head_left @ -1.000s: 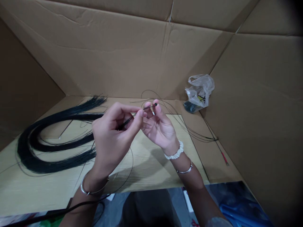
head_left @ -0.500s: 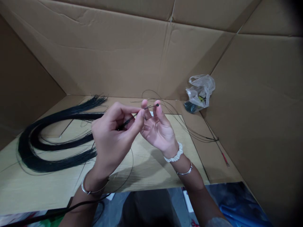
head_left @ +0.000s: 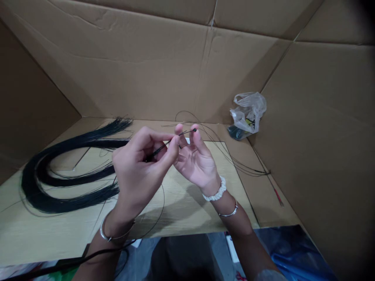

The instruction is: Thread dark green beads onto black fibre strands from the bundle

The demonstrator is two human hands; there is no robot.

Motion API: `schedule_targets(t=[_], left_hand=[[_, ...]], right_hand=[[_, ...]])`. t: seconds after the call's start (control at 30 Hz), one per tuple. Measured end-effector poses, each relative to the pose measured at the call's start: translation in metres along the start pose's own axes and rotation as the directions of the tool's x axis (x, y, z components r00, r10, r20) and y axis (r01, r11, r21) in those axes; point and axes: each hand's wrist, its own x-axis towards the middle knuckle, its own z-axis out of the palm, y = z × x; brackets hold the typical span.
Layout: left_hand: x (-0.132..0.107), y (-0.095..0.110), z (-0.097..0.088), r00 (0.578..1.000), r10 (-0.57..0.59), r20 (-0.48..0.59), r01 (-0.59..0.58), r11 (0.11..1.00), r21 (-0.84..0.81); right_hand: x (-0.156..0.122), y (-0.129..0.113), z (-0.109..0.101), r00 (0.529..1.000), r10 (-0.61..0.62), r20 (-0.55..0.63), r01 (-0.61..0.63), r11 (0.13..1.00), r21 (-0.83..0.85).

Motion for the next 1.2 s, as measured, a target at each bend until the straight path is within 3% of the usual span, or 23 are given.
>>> schedule_targets(t=[0.3, 0.73, 0.97, 1.2], left_hand=[[0.0004, -0.0001, 0.0004, 1.000, 0.014, -0.019, -0.014, 1.000, -0.006], [0.0005, -0.0008, -0.0006, 1.000, 0.022, -0.003, -0.022, 1.000, 0.006], [0.0003, -0.0022, -0.0014, 1.000, 0.027, 0.002, -0.027, 0.999, 0.020], [-0.0009, -0.0017, -0.0019, 0.999, 0.019, 0.028, -0.019, 0.999, 0.031]], right_hand=[[0.0021, -0.0015, 0.0033, 0.993, 0.047, 0.105, -0.063, 0.987, 0.150], [0.0028, -0.0006, -0.0001, 0.996, -0.024, 0.082, 0.023, 1.000, 0.013], [0.0016, -0.0012, 0.0027, 0.999, 0.032, 0.010, -0.033, 0.998, 0.058], [-0.0009, -0.0015, 0.0033, 1.000, 0.001, -0.015, -0.002, 0.999, -0.041]])
